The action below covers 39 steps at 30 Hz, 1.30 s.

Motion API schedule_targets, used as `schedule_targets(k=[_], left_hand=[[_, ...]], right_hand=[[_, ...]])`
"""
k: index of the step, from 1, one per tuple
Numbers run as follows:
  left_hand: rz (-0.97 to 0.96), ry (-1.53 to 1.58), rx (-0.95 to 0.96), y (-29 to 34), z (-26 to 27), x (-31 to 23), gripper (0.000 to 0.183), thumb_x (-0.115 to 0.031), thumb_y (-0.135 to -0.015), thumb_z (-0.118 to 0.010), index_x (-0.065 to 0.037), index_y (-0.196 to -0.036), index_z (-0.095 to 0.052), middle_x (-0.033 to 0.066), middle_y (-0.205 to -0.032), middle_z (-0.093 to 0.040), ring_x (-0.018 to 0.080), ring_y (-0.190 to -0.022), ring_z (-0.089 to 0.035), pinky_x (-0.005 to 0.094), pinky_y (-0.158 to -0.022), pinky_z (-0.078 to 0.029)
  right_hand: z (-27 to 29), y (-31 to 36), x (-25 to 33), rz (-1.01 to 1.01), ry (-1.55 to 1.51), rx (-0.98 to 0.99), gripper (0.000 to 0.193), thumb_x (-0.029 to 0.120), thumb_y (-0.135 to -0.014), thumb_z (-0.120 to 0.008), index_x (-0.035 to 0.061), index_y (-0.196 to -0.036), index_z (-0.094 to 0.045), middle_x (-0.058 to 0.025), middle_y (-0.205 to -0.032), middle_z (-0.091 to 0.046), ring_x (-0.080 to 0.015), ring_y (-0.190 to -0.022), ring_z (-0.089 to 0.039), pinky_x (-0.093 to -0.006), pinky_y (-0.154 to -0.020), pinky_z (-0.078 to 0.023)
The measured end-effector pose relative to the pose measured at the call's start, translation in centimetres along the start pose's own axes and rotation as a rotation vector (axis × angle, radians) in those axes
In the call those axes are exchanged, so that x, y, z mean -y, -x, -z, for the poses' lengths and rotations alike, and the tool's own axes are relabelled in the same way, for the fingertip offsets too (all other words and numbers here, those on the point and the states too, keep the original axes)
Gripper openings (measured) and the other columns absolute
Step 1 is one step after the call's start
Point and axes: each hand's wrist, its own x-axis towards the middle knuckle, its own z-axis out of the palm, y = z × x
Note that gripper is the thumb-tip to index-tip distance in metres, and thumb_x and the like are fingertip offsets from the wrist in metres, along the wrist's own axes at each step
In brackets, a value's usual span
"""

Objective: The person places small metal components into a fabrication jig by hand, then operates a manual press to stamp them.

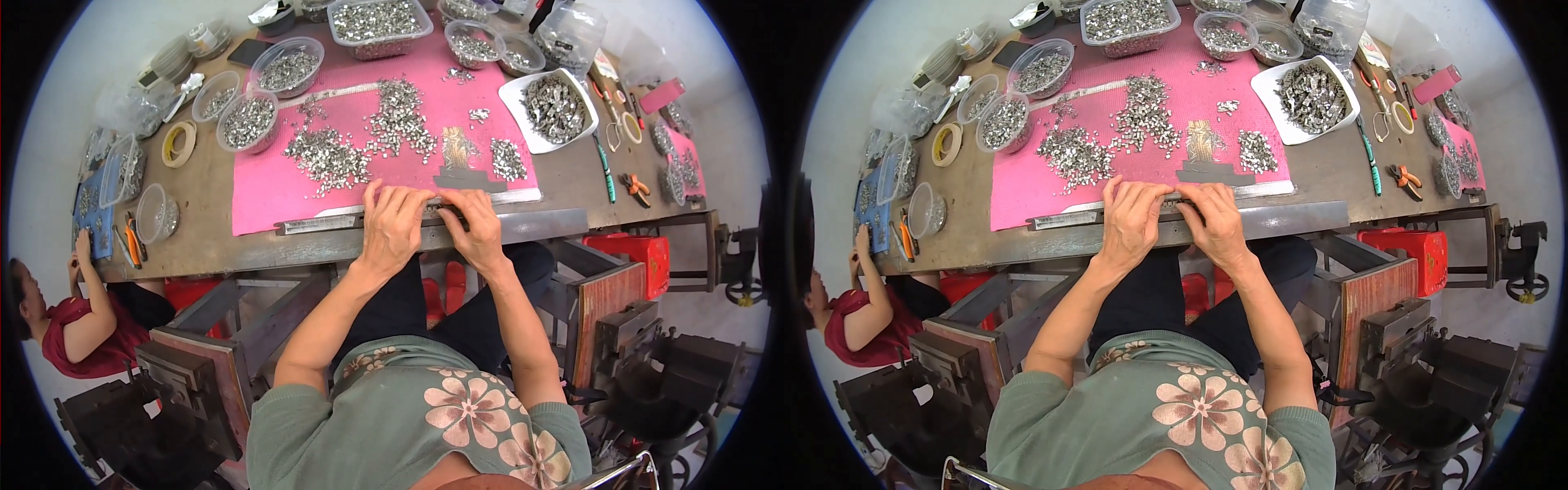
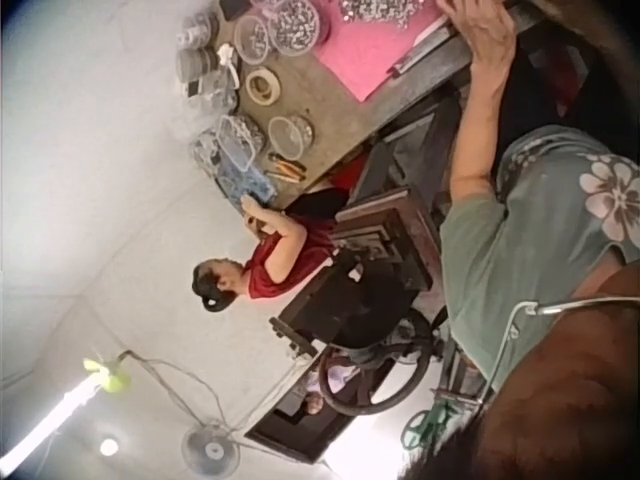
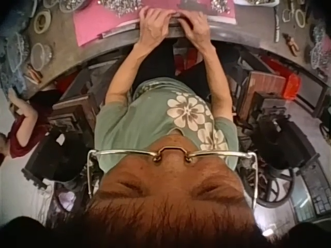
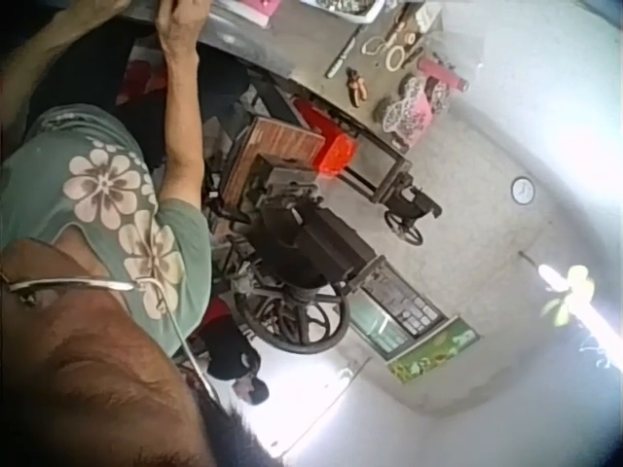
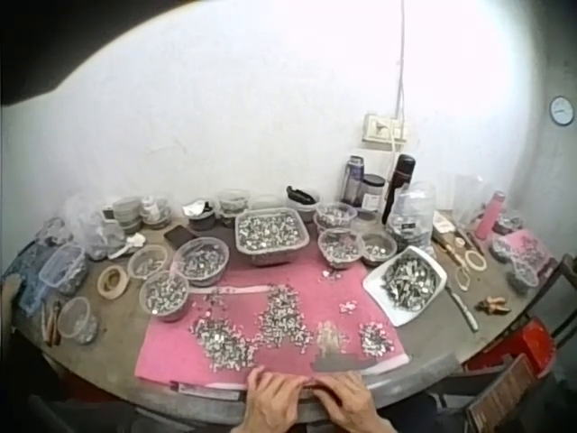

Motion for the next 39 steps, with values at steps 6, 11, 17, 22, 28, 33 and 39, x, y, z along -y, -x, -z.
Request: schedule_targets(k=[6, 11, 17, 22, 28, 33, 39], left_hand=[[0.037, -0.081, -0.008, -0.7, -0.6, -0.9, 0.024, -0.02, -0.089, -0.075, -0.01, -0.11, -0.07, 0.0038, -0.102, -0.067, 0.0243, -0.102, -0.062, 0.0523, -0.108, -0.032], [0.025, -0.015, -0.049, -0.4, -0.7, -0.9, 0.027, -0.023, -0.083, -0.079, -0.012, -0.106, -0.07, 0.0045, -0.105, -0.063, 0.0249, -0.103, -0.059, 0.057, -0.109, -0.031], [-0.012, -0.033, -0.025, 0.0, -0.8, -0.8, 0.016, -0.019, -0.08, -0.081, -0.014, -0.094, -0.074, 0.0016, -0.098, -0.063, 0.0224, -0.1, -0.06, 0.0581, -0.109, -0.029], [-0.004, -0.006, -0.016, 0.0, -0.8, -0.9, 0.014, -0.016, -0.08, -0.081, -0.013, -0.092, -0.074, 0.0004, -0.097, -0.065, 0.0215, -0.1, -0.061, 0.0559, -0.11, -0.029], [0.008, -0.004, -0.016, -0.5, -0.9, -0.9, 0.015, -0.016, -0.081, -0.08, -0.012, -0.094, -0.073, 0.0006, -0.099, -0.067, 0.0227, -0.101, -0.061, 0.0567, -0.111, -0.028], [-0.004, -0.024, 0.026, -0.4, -0.7, -0.6, 0.021, -0.018, -0.083, -0.079, -0.012, -0.101, -0.073, 0.0013, -0.102, -0.068, 0.0229, -0.104, -0.061, 0.0566, -0.111, -0.029], [0.025, 0.046, 0.065, -0.6, -0.2, -0.5, 0.024, -0.013, -0.083, -0.076, -0.01, -0.106, -0.07, 0.0031, -0.101, -0.066, 0.0245, -0.105, -0.061, 0.0621, -0.112, -0.027]], right_hand=[[0.6, -0.8, -0.6, -0.216, -0.095, -0.082, 0.024, -0.003, -0.086, -0.071, 0.0022, -0.11, -0.069, -0.0104, -0.093, -0.069, -0.0282, -0.085, -0.064, -0.0367, -0.078, -0.049], [0.2, -3.6, -1.9, -0.178, -0.021, -0.034, 0.014, -0.001, -0.087, -0.07, 0.0033, -0.1, -0.071, -0.0101, -0.089, -0.066, -0.03, -0.084, -0.062, -0.0395, -0.077, -0.048], [-1.8, -6.2, -3.3, -0.111, 0.058, 0.141, 0.01, 0.008, -0.085, -0.074, 0.0061, -0.094, -0.074, -0.0105, -0.088, -0.063, -0.0304, -0.089, -0.06, -0.0424, -0.08, -0.046], [-2.8, -7.1, -3.9, -0.024, 0.132, 0.226, 0.01, 0.01, -0.084, -0.075, 0.0043, -0.09, -0.072, -0.0116, -0.088, -0.062, -0.0321, -0.089, -0.058, -0.0447, -0.077, -0.045], [-2.3, -6.6, -4.1, -0.011, 0.03, 0.164, 0.009, 0.006, -0.085, -0.072, 0.0005, -0.09, -0.066, -0.0128, -0.087, -0.061, -0.0345, -0.086, -0.059, -0.0447, -0.077, -0.046], [0.7, -3.5, -1.6, -0.239, -0.167, 0.045, 0.014, -0.002, -0.086, -0.073, -0.0006, -0.098, -0.065, -0.0119, -0.09, -0.067, -0.027, -0.08, -0.066, -0.0366, -0.072, -0.053], [0.4, -0.1, 0.1, -0.332, -0.222, -0.05, 0.026, -0.003, -0.085, -0.074, 0.0024, -0.109, -0.067, -0.0104, -0.091, -0.068, -0.0236, -0.082, -0.066, -0.0349, -0.074, -0.053]])
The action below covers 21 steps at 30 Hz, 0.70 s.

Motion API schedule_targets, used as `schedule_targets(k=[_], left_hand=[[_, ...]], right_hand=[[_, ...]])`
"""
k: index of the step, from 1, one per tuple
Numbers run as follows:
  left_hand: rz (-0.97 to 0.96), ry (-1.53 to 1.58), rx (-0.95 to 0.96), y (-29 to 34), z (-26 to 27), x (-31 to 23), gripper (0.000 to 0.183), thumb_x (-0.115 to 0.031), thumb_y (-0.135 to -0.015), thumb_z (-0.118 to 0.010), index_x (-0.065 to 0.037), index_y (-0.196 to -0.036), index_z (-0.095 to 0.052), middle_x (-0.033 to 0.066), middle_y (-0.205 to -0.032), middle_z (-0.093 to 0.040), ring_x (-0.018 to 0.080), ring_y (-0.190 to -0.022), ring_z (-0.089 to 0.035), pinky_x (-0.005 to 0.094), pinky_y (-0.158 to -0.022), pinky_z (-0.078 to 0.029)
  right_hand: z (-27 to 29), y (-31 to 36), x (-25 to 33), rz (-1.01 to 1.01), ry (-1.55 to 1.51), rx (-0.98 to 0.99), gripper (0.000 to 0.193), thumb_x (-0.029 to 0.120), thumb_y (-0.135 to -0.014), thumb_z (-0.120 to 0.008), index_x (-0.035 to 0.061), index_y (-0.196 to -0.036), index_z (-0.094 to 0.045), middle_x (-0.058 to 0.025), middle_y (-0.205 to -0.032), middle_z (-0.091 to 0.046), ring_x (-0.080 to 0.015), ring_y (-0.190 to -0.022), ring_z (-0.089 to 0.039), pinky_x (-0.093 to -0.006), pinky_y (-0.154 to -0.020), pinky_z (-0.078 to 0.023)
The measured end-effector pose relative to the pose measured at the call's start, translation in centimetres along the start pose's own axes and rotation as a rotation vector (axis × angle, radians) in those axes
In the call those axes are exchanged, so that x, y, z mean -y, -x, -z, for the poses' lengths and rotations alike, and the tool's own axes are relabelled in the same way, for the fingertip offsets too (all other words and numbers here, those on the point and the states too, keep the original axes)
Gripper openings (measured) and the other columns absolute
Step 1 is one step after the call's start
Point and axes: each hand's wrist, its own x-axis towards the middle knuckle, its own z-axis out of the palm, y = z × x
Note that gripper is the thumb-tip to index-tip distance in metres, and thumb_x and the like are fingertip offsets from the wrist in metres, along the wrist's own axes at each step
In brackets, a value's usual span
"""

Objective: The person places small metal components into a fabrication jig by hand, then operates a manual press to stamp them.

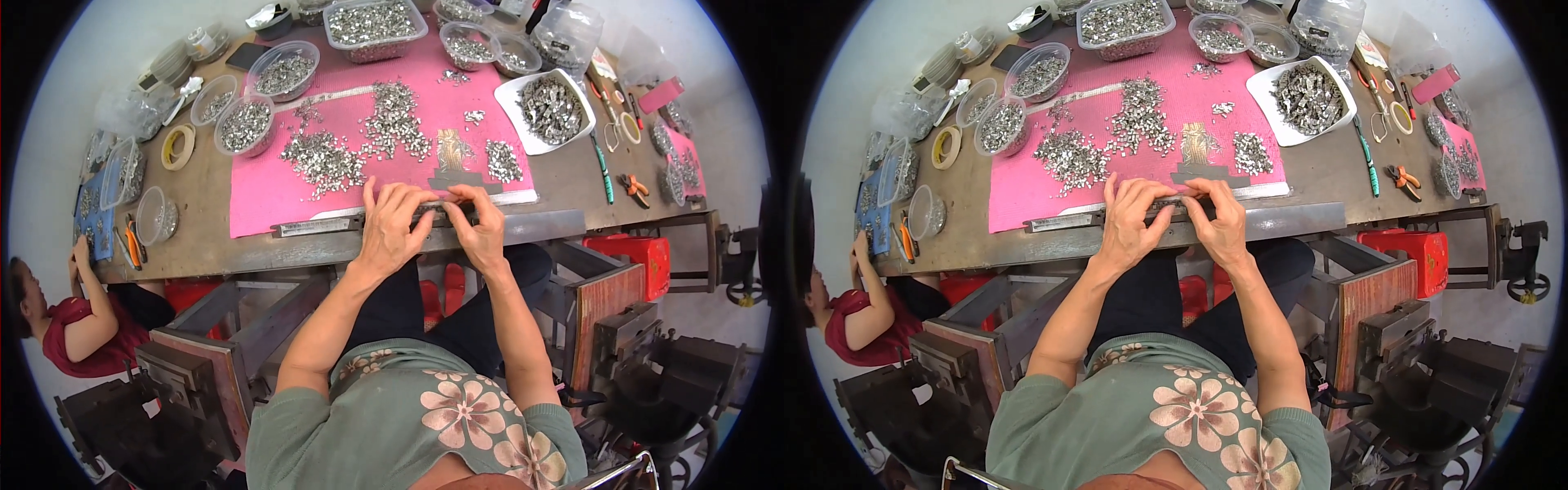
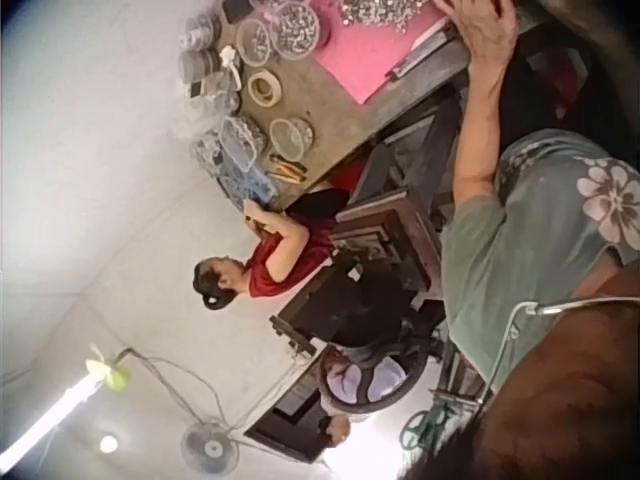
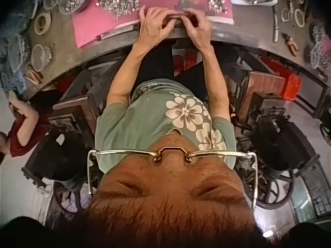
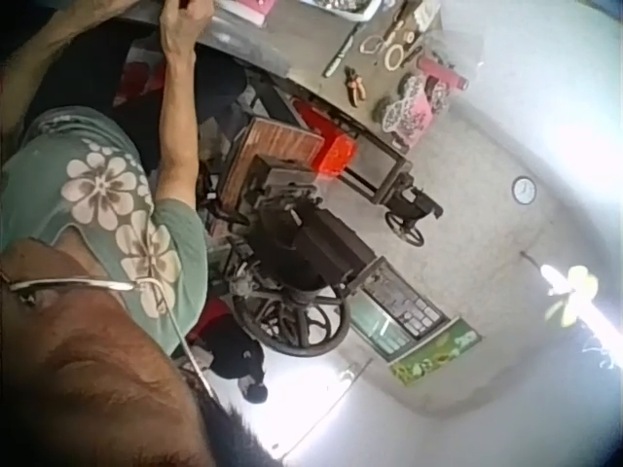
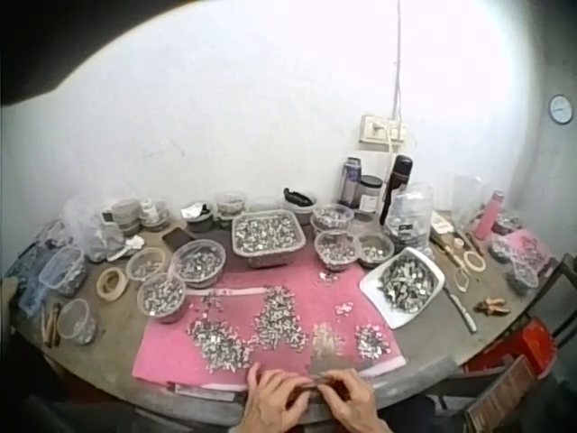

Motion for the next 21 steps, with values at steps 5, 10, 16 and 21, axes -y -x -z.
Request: schedule_targets(k=[5, 10, 16, 21], left_hand=[[0.005, 0.061, -0.009, 0.1, -0.2, 0.3, 0.021, -0.006, -0.084, -0.07, -0.008, -0.104, -0.068, 0.0042, -0.1, -0.066, 0.0259, -0.106, -0.061, 0.0633, -0.113, -0.027], [-0.021, 0.026, -0.007, 0.3, -0.2, 0.4, 0.018, -0.008, -0.083, -0.072, -0.009, -0.102, -0.069, 0.0038, -0.098, -0.066, 0.0256, -0.104, -0.061, 0.0645, -0.112, -0.028], [0.005, 0.006, 0.014, 0.2, -0.3, 0.0, 0.013, -0.015, -0.084, -0.078, -0.013, -0.096, -0.075, 0.0008, -0.1, -0.068, 0.0235, -0.104, -0.062, 0.0622, -0.115, -0.024], [0.006, 0.019, 0.003, -0.5, 0.1, -0.2, 0.009, -0.014, -0.085, -0.077, -0.013, -0.093, -0.074, 0.0008, -0.093, -0.066, 0.0233, -0.101, -0.061, 0.0629, -0.113, -0.026]], right_hand=[[-0.2, 0.3, -0.2, 0.096, 0.094, 0.024, 0.034, -0.004, -0.082, -0.075, 0.0046, -0.115, -0.068, -0.0081, -0.094, -0.07, -0.0252, -0.088, -0.065, -0.0367, -0.079, -0.053], [-0.1, 0.4, -0.5, 0.052, 0.027, 0.026, 0.032, -0.002, -0.085, -0.075, 0.0037, -0.116, -0.068, -0.0094, -0.094, -0.07, -0.0234, -0.085, -0.067, -0.0345, -0.077, -0.054], [-0.2, 0.8, -1.5, -0.134, -0.172, -0.039, 0.028, 0.001, -0.09, -0.072, 0.0024, -0.118, -0.067, -0.0094, -0.095, -0.071, -0.0175, -0.081, -0.07, -0.0307, -0.074, -0.055], [-0.2, 0.7, -1.5, -0.115, -0.134, -0.034, 0.027, 0.002, -0.091, -0.072, 0.0023, -0.117, -0.067, -0.0091, -0.094, -0.072, -0.0167, -0.08, -0.07, -0.0303, -0.073, -0.055]])
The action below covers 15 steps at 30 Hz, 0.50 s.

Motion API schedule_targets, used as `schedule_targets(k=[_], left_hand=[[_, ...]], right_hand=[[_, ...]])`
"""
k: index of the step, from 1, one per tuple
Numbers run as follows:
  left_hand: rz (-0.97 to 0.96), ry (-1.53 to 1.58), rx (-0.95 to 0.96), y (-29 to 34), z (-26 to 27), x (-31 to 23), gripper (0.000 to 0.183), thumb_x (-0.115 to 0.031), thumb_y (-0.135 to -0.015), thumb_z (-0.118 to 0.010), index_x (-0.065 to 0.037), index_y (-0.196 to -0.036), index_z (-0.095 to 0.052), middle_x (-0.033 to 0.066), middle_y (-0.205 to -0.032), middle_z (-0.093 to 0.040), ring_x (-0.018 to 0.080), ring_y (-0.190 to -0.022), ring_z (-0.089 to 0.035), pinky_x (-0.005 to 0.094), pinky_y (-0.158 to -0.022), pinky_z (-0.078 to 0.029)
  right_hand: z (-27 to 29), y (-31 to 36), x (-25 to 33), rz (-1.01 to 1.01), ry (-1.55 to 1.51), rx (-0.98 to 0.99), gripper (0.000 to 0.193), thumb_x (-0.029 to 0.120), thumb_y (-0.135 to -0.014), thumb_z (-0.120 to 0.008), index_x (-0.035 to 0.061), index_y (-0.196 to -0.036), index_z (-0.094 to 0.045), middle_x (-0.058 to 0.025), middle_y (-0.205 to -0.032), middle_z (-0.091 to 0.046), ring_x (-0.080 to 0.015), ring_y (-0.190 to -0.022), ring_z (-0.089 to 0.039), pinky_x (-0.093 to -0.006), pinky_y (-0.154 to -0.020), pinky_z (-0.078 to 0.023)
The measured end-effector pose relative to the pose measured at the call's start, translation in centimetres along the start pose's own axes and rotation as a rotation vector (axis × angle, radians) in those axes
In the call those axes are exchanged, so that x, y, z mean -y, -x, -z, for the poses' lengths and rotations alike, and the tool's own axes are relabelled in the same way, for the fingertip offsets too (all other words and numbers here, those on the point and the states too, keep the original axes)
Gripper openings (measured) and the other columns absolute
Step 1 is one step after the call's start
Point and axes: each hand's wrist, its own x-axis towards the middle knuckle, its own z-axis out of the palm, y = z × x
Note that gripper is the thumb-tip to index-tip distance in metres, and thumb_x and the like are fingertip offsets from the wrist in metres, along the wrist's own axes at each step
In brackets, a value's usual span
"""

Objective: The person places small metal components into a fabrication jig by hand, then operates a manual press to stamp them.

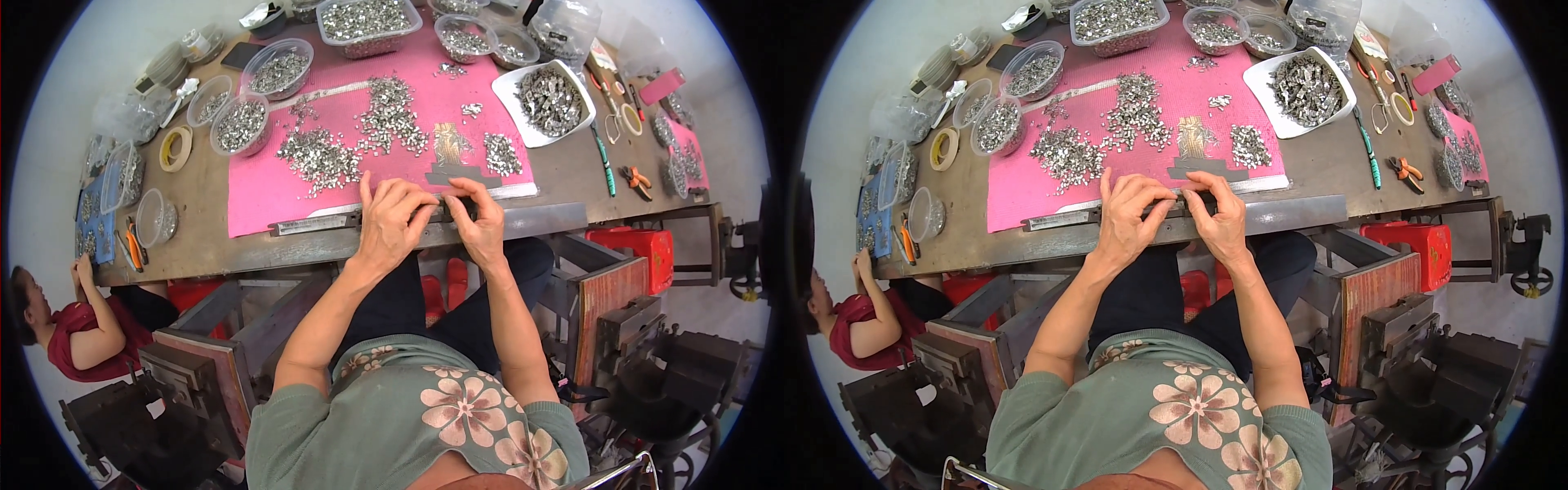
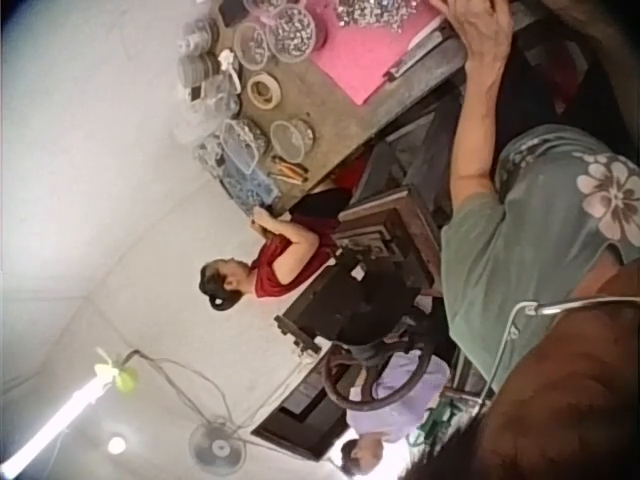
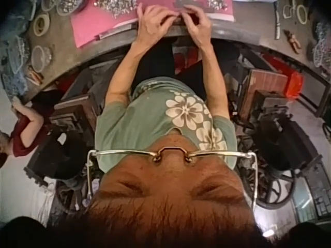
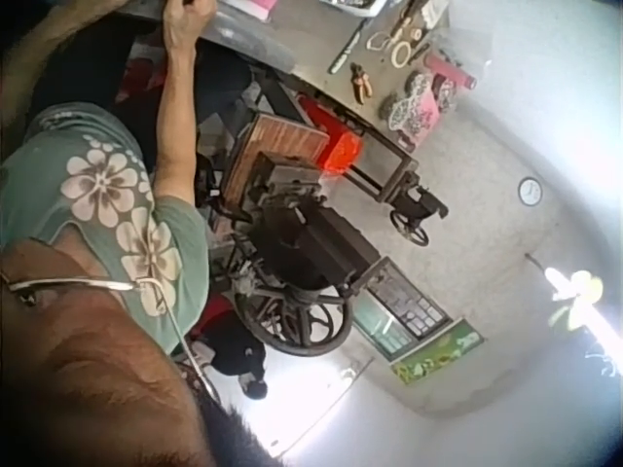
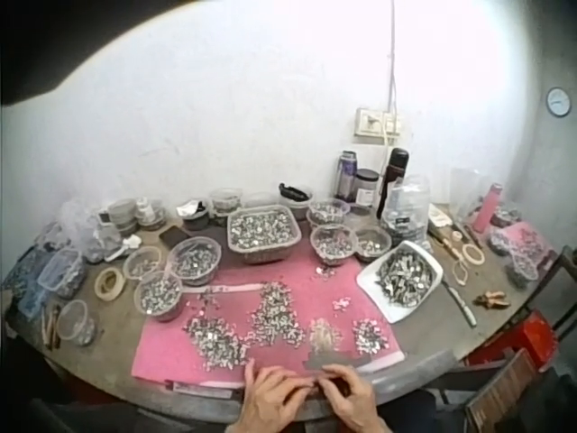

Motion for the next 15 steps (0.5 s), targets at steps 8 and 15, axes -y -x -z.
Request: schedule_targets(k=[8, 15], left_hand=[[-0.069, -0.21, 0.219, -4.1, 2.1, 3.8, 0.008, -0.02, -0.085, -0.076, -0.014, -0.091, -0.075, 0.003, -0.084, -0.063, 0.0247, -0.093, -0.059, 0.0534, -0.103, -0.031], [-0.084, -0.358, 0.119, -3.3, 1.3, 2.8, 0.009, -0.018, -0.083, -0.079, -0.012, -0.089, -0.073, 0.0029, -0.083, -0.063, 0.0236, -0.091, -0.06, 0.0538, -0.105, -0.031]], right_hand=[[-0.4, -0.5, 1.1, 0.195, 0.246, 0.065, 0.03, 0.002, -0.086, -0.074, 0.0043, -0.115, -0.068, -0.0104, -0.092, -0.071, -0.0277, -0.089, -0.066, -0.0391, -0.08, -0.052], [-0.2, -0.2, 1.6, 0.143, 0.176, -0.006, 0.023, -0.001, -0.086, -0.073, 0.0022, -0.108, -0.069, -0.0105, -0.09, -0.07, -0.0273, -0.085, -0.065, -0.0375, -0.077, -0.051]])
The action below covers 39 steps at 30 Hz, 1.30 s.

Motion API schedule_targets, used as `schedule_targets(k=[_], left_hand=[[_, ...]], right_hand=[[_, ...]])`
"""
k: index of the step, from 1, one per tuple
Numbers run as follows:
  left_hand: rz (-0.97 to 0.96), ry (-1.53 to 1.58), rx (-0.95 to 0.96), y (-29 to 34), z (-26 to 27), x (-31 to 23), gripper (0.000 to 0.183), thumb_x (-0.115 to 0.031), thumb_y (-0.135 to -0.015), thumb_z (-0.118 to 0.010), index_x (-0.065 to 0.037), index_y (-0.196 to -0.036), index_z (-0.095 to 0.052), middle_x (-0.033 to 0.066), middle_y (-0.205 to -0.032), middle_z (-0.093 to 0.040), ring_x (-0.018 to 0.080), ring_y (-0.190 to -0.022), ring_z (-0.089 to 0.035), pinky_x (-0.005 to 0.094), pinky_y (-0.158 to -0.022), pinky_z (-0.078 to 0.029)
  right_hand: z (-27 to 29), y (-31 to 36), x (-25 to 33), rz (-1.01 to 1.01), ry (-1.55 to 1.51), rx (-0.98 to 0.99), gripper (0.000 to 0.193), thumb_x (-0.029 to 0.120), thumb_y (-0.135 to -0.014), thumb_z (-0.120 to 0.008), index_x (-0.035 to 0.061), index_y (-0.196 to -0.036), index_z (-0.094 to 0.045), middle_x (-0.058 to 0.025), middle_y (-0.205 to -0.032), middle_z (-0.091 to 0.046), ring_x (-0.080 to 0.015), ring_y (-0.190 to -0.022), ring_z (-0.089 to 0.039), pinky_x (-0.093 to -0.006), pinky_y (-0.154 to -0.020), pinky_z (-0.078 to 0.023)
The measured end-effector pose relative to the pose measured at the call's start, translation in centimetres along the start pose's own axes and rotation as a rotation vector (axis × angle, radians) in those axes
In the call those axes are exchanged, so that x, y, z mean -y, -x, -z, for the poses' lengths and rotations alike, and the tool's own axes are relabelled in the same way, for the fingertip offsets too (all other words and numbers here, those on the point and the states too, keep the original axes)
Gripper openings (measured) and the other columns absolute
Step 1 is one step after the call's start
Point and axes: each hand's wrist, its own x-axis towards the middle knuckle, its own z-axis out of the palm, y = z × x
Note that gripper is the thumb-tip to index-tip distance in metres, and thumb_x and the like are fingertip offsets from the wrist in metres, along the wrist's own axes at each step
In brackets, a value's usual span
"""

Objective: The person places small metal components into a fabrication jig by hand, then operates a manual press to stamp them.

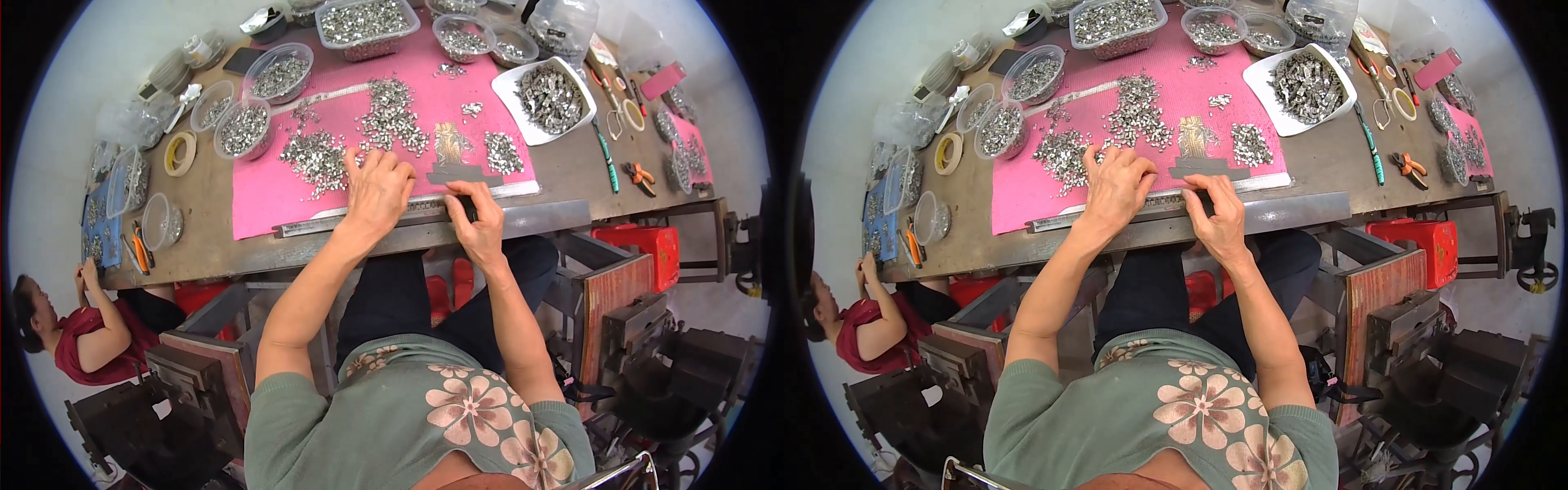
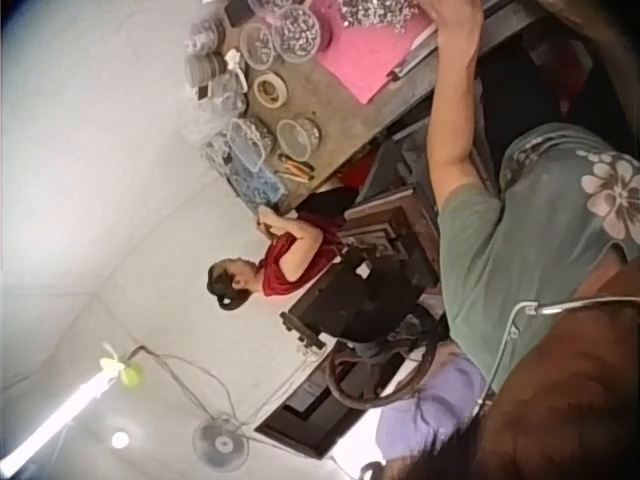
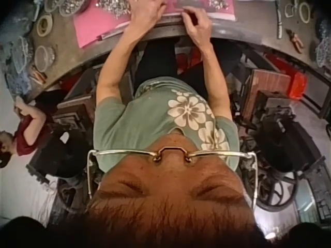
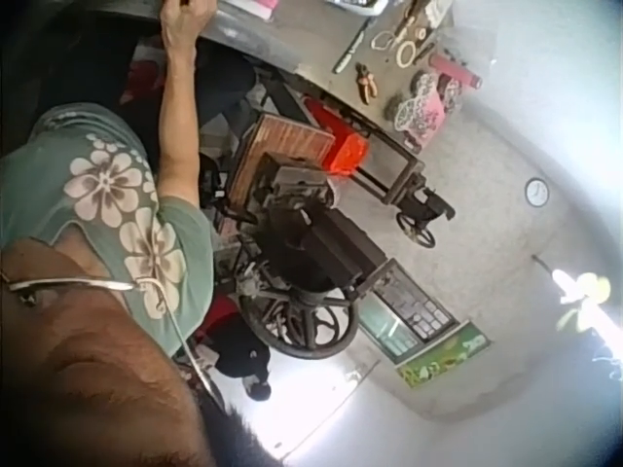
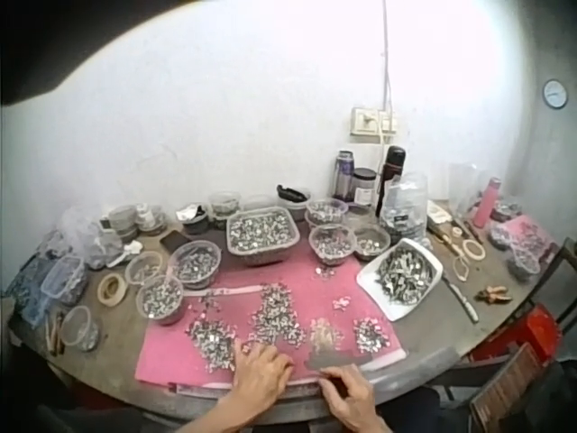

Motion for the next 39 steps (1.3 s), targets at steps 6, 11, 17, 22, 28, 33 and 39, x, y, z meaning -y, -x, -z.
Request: schedule_targets(k=[6, 11, 17, 22, 28, 33, 39], left_hand=[[-0.065, 0.079, -0.026, 0.0, 0.3, -0.2, 0.008, -0.015, -0.082, -0.076, -0.012, -0.088, -0.073, 0.0032, -0.088, -0.062, 0.0235, -0.095, -0.059, 0.0561, -0.105, -0.032], [-0.071, 0.245, -0.019, 1.7, 0.7, -2.2, 0.01, -0.013, -0.082, -0.076, -0.011, -0.09, -0.07, 0.0007, -0.086, -0.062, 0.0207, -0.092, -0.061, 0.0546, -0.11, -0.03], [-0.059, 0.238, -0.001, 2.2, 0.3, -2.4, 0.013, -0.014, -0.083, -0.076, -0.011, -0.095, -0.071, 0.0013, -0.088, -0.063, 0.0211, -0.092, -0.061, 0.0552, -0.111, -0.029], [0.027, 0.317, 0.002, 2.9, 1.6, -1.8, 0.014, -0.012, -0.087, -0.074, -0.011, -0.101, -0.072, 0.002, -0.092, -0.068, 0.0215, -0.093, -0.063, 0.0524, -0.112, -0.029], [0.261, 0.256, -0.25, 7.2, 5.5, 2.3, 0.021, -0.011, -0.085, -0.077, -0.009, -0.106, -0.073, 0.0054, -0.1, -0.07, 0.0235, -0.097, -0.063, 0.0464, -0.104, -0.036], [0.3, -0.006, -0.218, 12.1, 8.2, 4.8, 0.032, -0.016, -0.079, -0.083, -0.01, -0.108, -0.073, 0.0061, -0.107, -0.067, 0.0264, -0.103, -0.06, 0.0444, -0.101, -0.037], [0.201, -0.187, -0.174, 14.0, 8.9, 7.2, 0.043, -0.019, -0.076, -0.086, -0.011, -0.115, -0.07, 0.008, -0.108, -0.064, 0.0267, -0.102, -0.059, 0.041, -0.097, -0.04]], right_hand=[[-0.1, -0.1, -0.5, 0.041, 0.004, -0.126, 0.015, -0.003, -0.088, -0.07, 0.0011, -0.102, -0.069, -0.0116, -0.089, -0.069, -0.028, -0.083, -0.065, -0.0368, -0.076, -0.051], [-0.1, 0.0, -0.4, 0.055, 0.009, -0.126, 0.014, -0.004, -0.088, -0.069, 0.0012, -0.101, -0.068, -0.0115, -0.089, -0.069, -0.0283, -0.083, -0.064, -0.0369, -0.076, -0.051], [-0.2, 0.2, -0.5, 0.037, -0.004, -0.112, 0.015, -0.004, -0.087, -0.069, 0.0017, -0.101, -0.068, -0.0112, -0.089, -0.069, -0.0289, -0.083, -0.065, -0.0376, -0.076, -0.05], [-0.3, -0.1, -0.4, 0.084, 0.078, -0.028, 0.015, 0.002, -0.086, -0.073, 0.0026, -0.1, -0.069, -0.0098, -0.091, -0.068, -0.0285, -0.085, -0.062, -0.0387, -0.08, -0.047], [-0.7, -0.2, -0.6, 0.161, 0.194, 0.028, 0.022, 0.011, -0.084, -0.079, 0.0038, -0.102, -0.068, -0.0073, -0.093, -0.066, -0.0263, -0.088, -0.059, -0.038, -0.082, -0.043], [-0.4, 0.0, -0.4, 0.163, 0.249, 0.036, 0.024, 0.012, -0.083, -0.079, 0.004, -0.103, -0.068, -0.0073, -0.092, -0.066, -0.0262, -0.088, -0.059, -0.0378, -0.081, -0.043], [-0.5, 0.2, -0.5, 0.175, 0.131, -0.106, 0.017, 0.006, -0.085, -0.076, 0.003, -0.101, -0.069, -0.0096, -0.093, -0.066, -0.0274, -0.087, -0.061, -0.0384, -0.08, -0.047]])
